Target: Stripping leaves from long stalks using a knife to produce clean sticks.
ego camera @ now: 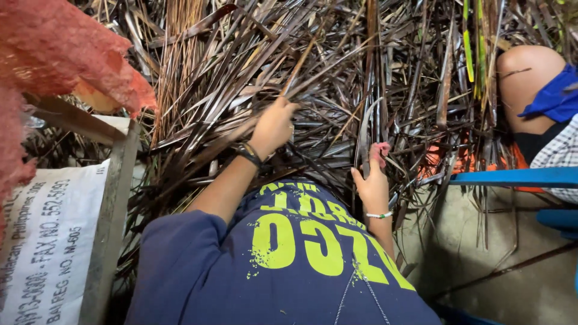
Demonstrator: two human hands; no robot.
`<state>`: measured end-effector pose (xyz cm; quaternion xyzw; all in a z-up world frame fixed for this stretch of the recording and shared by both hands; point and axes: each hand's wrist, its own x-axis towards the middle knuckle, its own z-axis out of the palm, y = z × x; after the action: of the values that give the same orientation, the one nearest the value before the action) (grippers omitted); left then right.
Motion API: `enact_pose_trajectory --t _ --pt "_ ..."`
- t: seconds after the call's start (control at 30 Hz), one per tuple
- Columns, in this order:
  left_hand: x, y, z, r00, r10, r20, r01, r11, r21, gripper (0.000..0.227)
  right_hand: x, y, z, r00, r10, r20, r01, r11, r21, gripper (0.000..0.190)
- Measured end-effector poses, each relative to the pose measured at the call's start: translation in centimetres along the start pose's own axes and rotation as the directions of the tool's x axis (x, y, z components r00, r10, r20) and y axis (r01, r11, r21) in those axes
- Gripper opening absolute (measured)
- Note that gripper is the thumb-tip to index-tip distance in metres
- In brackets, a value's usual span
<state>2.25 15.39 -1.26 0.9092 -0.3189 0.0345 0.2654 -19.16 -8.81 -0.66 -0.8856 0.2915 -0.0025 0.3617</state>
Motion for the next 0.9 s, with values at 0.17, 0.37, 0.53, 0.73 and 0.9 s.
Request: enact_pose_trajectory --t 0.17,0.37,0.53,0.73,0.9 --pt "-2.4 1.2 -8.8 0.974 -0.192 -0.119 0.160 0.958 -0.240 0.036 0.0 -1.0 -2.4 0.996 0.053 -0.066 -0.045 0.991 0.122 0.079" --pt "-4.4 -2.7 -12.5 0.907 -0.323 -0.270 0.218 0.909 -0.356 0.048 -1.1 -1.5 -5.2 0.997 0.039 -0.066 -0.028 0.986 0.166 0.085" --pt "-5.6 -2.9 -14.2 0.965 -0.011 -0.261 0.000 0.999 -0.041 0.045 -2.0 -2.7 -6.9 0.964 -0.169 -0.205 0.234 0.903 0.361 0.051" --pt "-5.7 7.5 -16.6 0.960 0.224 -0.166 -0.276 0.844 -0.460 0.035 -1.6 -7.9 -6.9 0.841 -0.414 -0.349 0.541 0.650 0.533 0.069" --pt "-6.8 13.4 -14.0 0.905 0.267 0.330 0.028 0.737 -0.675 0.062 -3.2 -14.1 -5.4 0.783 -0.485 -0.389 0.621 0.645 0.445 0.068"
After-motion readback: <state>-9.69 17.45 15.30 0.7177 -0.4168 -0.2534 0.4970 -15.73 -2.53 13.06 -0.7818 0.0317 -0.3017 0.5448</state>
